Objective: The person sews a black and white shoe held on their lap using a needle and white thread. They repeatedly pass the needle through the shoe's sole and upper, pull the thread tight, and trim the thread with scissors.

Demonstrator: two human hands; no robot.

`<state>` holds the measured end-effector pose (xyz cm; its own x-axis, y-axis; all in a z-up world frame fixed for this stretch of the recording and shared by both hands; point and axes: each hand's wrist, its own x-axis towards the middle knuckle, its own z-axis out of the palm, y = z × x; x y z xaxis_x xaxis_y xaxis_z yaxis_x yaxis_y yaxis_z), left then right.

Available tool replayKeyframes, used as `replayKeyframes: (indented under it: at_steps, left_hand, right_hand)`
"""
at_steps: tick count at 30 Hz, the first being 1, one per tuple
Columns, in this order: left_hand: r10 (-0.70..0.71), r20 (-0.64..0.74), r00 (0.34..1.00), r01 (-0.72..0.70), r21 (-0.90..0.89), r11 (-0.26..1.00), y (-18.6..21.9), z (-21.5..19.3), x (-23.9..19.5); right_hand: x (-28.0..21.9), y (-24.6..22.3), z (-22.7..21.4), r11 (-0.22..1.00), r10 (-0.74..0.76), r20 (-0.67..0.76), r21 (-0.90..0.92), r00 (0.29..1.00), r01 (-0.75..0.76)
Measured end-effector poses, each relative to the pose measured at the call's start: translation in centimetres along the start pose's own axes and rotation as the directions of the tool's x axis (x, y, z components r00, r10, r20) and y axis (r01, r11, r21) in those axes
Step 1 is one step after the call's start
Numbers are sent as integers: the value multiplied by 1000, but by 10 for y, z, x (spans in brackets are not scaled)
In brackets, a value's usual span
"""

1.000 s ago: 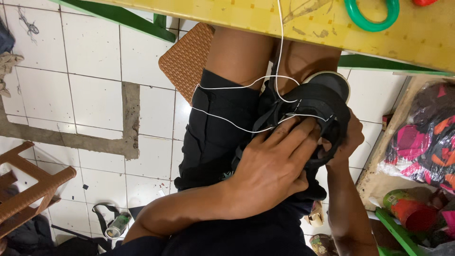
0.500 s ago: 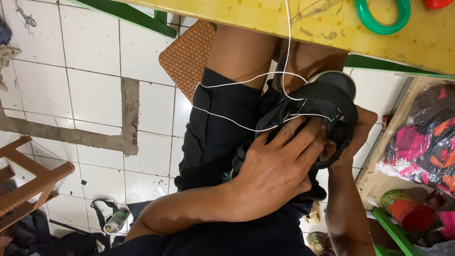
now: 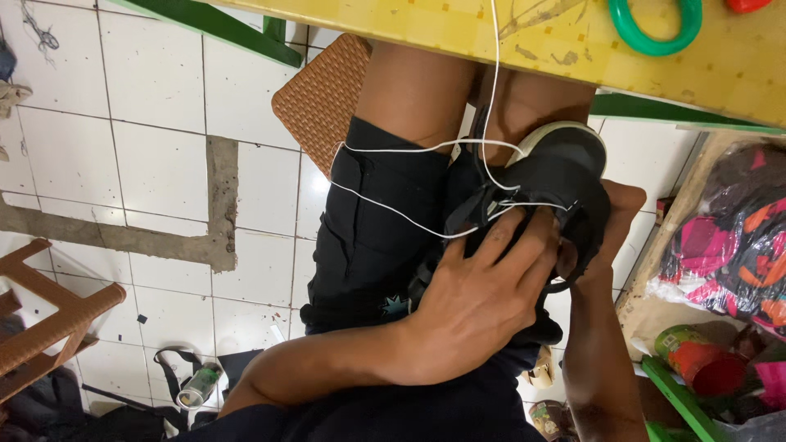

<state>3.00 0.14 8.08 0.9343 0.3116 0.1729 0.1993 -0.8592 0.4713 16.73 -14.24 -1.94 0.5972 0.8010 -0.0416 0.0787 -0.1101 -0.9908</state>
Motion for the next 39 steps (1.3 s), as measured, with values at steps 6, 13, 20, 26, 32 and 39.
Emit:
replayKeyframes:
  at_steps: [6, 13, 20, 26, 32, 39]
  left_hand:
    - [-14, 236, 972, 105, -377, 920, -3, 12, -8]
    - [-145, 79, 986, 159, -202, 966, -22, 40, -7]
    - [-178, 161, 971, 240, -691, 682, -42, 29, -18]
    - [-182, 141, 973, 166, -977, 131, -47, 24, -25]
    - [-130, -111, 985, 27, -651, 759, -42, 54, -18]
    - [4, -68, 998, -42, -562, 826, -41, 53, -23]
  right_hand:
    - [12, 4, -21, 1000, -9, -4, 1, 1000, 9]
    - [-4, 6, -58, 906, 169, 127, -411, 977, -103]
    - [6, -42, -48, 688, 369, 215, -718, 904, -109]
    - [17, -49, -44, 711, 395, 292, -698, 871, -89]
    - [27, -58, -34, 707, 415, 297, -700, 860, -99]
    - [0, 36, -57, 894, 185, 276, -446, 943, -45]
